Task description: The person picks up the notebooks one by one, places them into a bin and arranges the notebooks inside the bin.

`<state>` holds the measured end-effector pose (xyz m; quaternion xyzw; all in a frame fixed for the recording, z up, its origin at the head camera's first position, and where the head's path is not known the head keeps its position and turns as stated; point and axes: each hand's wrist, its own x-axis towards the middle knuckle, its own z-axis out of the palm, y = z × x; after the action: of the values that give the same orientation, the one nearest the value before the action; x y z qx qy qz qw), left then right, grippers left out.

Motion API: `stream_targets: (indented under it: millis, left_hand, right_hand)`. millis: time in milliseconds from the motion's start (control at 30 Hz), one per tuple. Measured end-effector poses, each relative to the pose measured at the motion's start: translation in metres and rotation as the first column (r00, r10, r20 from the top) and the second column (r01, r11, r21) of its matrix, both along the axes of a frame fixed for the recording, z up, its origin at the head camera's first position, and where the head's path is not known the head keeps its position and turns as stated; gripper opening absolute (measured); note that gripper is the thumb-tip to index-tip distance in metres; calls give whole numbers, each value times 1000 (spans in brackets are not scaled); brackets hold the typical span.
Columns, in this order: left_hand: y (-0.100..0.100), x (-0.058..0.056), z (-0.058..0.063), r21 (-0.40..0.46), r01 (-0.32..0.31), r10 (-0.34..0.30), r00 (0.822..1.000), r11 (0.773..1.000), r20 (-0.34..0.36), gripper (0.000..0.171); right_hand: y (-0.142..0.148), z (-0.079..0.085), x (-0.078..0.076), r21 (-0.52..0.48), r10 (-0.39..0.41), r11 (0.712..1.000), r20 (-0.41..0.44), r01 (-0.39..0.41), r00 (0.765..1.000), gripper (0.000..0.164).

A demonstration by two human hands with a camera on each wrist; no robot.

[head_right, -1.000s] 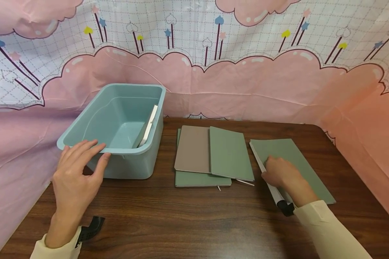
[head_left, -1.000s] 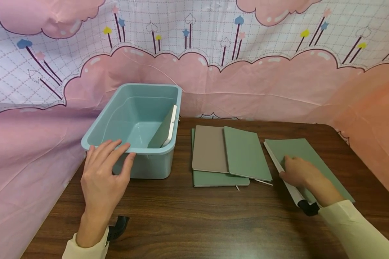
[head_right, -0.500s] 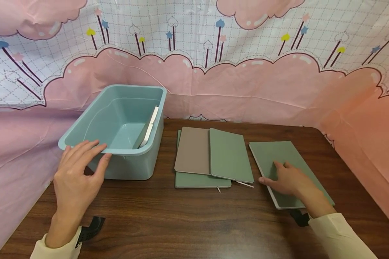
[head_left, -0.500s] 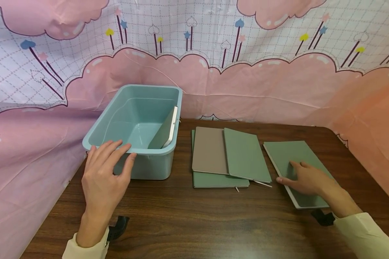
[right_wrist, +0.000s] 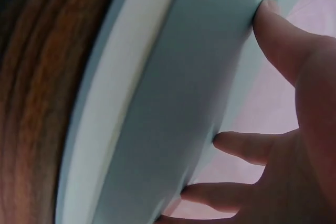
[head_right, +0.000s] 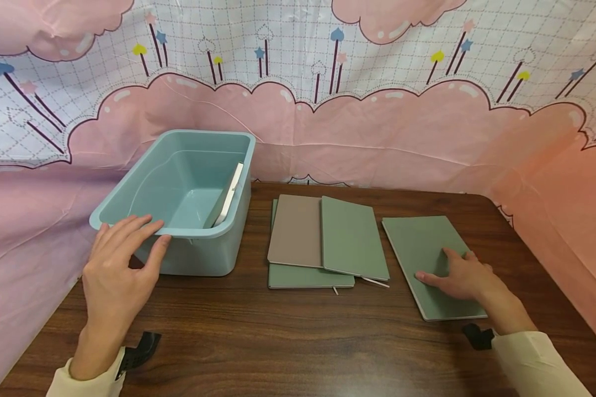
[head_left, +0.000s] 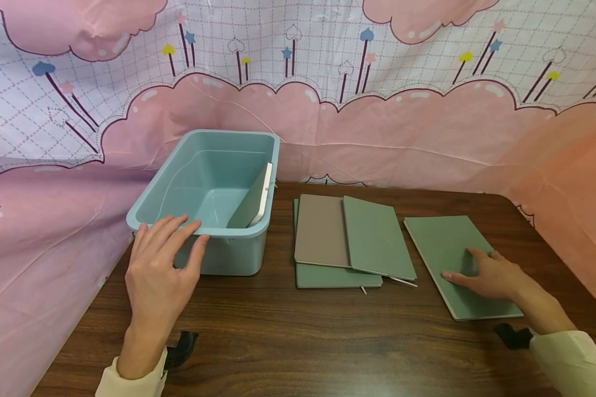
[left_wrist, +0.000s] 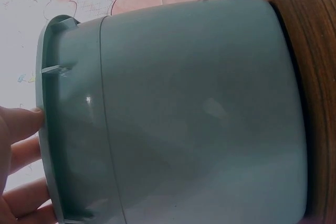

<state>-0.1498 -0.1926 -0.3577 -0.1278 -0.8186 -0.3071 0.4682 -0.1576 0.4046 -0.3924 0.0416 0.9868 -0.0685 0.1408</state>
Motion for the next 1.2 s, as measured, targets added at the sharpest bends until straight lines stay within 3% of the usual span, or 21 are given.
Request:
stream_targets:
  millis: [400,733,1200]
  left_hand:
    - [-1,-2,2,1,2,-2,1000,1000,-20,26]
    - [1,-2,3,-8,0,0,1000,1000,-11,26]
    - [-2,-2,2,-4,-8,8,1000,1000,-7,26]
  right_hand:
    - [10,10,-9,-35,-119,992,83,122,989,137]
    - [15,11,-9,-29,-176,983,102,180,979,141]
    - [40,11,-14,-3,-125,992,19,125,992,143]
